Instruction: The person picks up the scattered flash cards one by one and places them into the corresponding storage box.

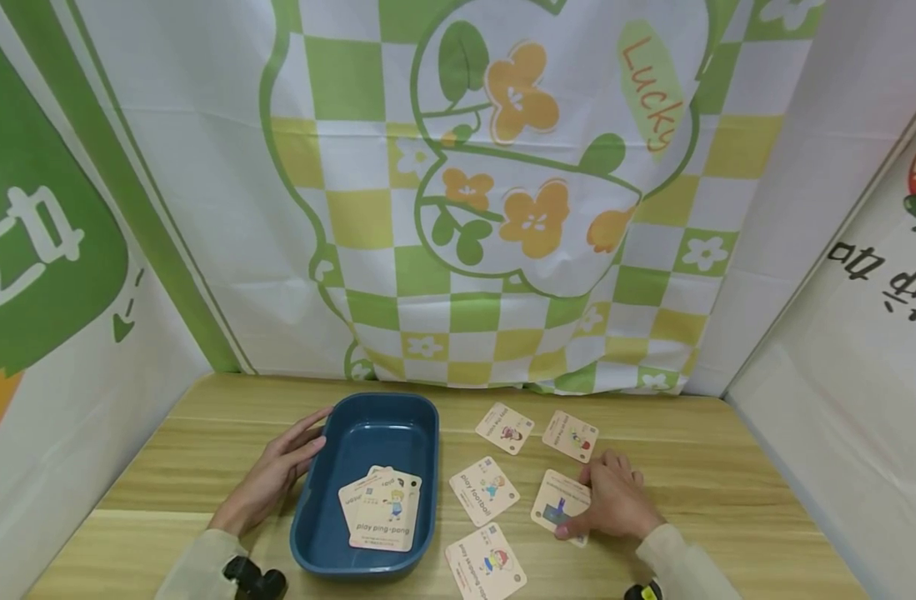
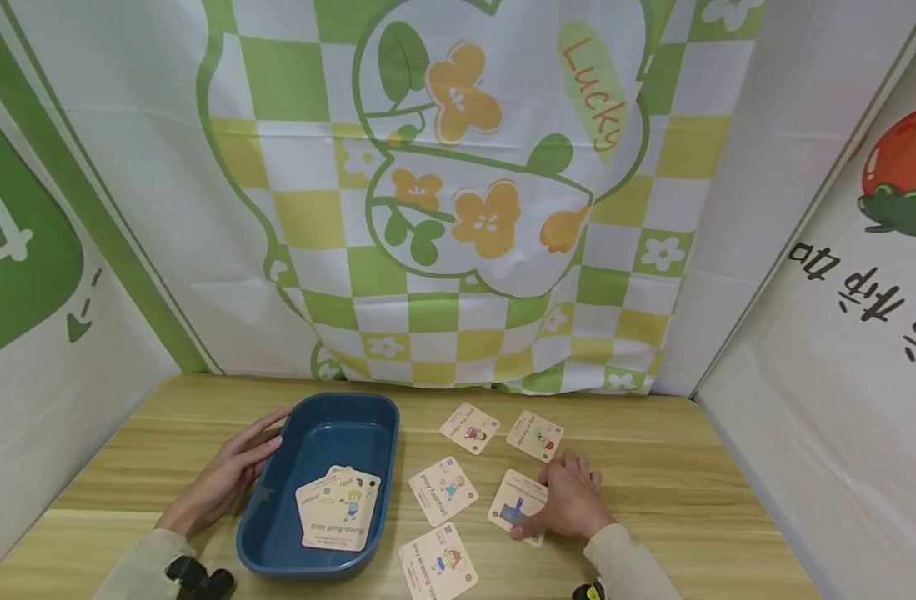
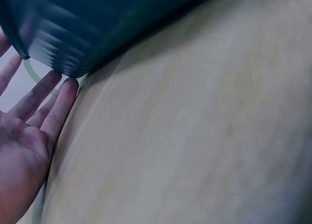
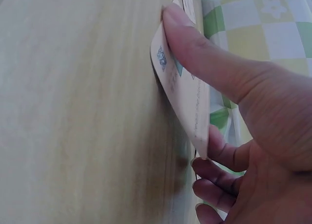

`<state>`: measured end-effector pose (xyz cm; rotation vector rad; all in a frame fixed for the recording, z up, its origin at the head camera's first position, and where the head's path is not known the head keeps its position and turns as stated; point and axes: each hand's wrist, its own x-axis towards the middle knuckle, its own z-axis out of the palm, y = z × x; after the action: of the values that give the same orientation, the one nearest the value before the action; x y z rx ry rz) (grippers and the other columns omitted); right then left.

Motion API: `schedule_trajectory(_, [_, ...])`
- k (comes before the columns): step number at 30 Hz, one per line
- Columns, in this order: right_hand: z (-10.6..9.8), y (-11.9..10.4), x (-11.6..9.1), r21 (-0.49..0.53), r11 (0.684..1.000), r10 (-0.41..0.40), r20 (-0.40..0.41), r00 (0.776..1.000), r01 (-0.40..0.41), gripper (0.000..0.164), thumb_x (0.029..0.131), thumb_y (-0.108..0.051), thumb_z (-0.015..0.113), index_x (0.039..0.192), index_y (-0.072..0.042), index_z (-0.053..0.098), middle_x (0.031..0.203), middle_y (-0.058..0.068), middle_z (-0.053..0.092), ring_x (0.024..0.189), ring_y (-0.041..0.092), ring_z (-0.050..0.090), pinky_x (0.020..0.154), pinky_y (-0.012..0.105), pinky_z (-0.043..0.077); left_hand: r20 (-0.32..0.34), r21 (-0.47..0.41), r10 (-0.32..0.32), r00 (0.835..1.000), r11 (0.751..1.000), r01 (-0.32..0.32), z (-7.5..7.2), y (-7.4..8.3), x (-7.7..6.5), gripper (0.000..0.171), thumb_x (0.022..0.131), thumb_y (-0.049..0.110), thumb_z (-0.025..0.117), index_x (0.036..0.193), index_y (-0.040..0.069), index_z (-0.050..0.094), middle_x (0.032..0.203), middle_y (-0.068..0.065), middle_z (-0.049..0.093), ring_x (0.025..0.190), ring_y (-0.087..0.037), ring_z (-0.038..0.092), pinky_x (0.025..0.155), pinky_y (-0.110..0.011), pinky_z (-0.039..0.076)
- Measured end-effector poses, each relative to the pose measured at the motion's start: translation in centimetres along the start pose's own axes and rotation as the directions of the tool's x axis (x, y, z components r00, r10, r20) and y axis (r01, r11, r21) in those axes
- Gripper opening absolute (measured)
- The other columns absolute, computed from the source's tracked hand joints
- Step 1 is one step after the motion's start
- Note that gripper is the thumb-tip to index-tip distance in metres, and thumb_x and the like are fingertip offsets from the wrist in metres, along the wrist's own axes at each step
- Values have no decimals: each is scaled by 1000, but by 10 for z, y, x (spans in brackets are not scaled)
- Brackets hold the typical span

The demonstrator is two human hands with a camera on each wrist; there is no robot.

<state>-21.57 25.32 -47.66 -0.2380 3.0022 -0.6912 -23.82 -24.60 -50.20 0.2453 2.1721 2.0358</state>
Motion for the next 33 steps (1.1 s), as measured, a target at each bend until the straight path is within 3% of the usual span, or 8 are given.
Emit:
schedule_trajectory(5, [-1, 0, 0, 21, 1000, 2, 11, 1000, -3, 75, 44, -48, 101, 91, -9, 59, 94, 5, 44, 91, 26, 37, 78, 43, 29, 5, 5, 8, 1000, 1000, -8, 1, 2, -1, 61, 108, 29, 51, 161, 10, 26, 160, -28, 26, 139, -38, 41, 97, -19, 47])
schedule_trajectory(12, [-6, 2, 0, 98, 995, -4, 49, 999, -1, 60, 57, -39, 99, 91, -10, 59, 94, 4, 44, 90, 25, 36, 79, 42, 28, 12, 0, 22, 1000, 1000, -22, 1, 1, -2, 61, 109, 28, 50, 161, 9, 26, 160, -28, 26, 136, -31, 46, 97, -20, 48])
schedule_trajectory(18, [-9, 1, -2, 145, 989, -34, 26, 999, 30, 48, 63, -32, 96, 87, -13, 60, 93, 0, 49, 91, 22, 39, 82, 43, 29, 9, 3, 27, 1000, 1000, -27, 1, 2, -2, 60, 109, 28, 50, 161, 9, 27, 160, -28, 26, 137, -34, 45, 97, -20, 48])
schedule_trajectory(26, [-14, -2, -5, 167, 982, -92, 28, 995, 86, 29, 75, -27, 90, 82, -18, 64, 93, -3, 54, 96, 21, 47, 87, 50, 33, 12, -6, 26, 1000, 1000, -26, 0, 1, -2, 60, 109, 28, 50, 161, 9, 27, 160, -28, 26, 126, -9, 53, 97, -20, 48])
schedule_trajectory(33, [-20, -6, -7, 231, 966, -131, 52, 990, 116, 25, 78, -23, 87, 78, -17, 63, 100, 0, 58, 107, 30, 51, 96, 65, 33, 18, -7, 39, 999, 999, -39, 0, 1, -2, 60, 109, 27, 50, 161, 8, 27, 160, -29, 26, 131, -20, 51, 97, -22, 49])
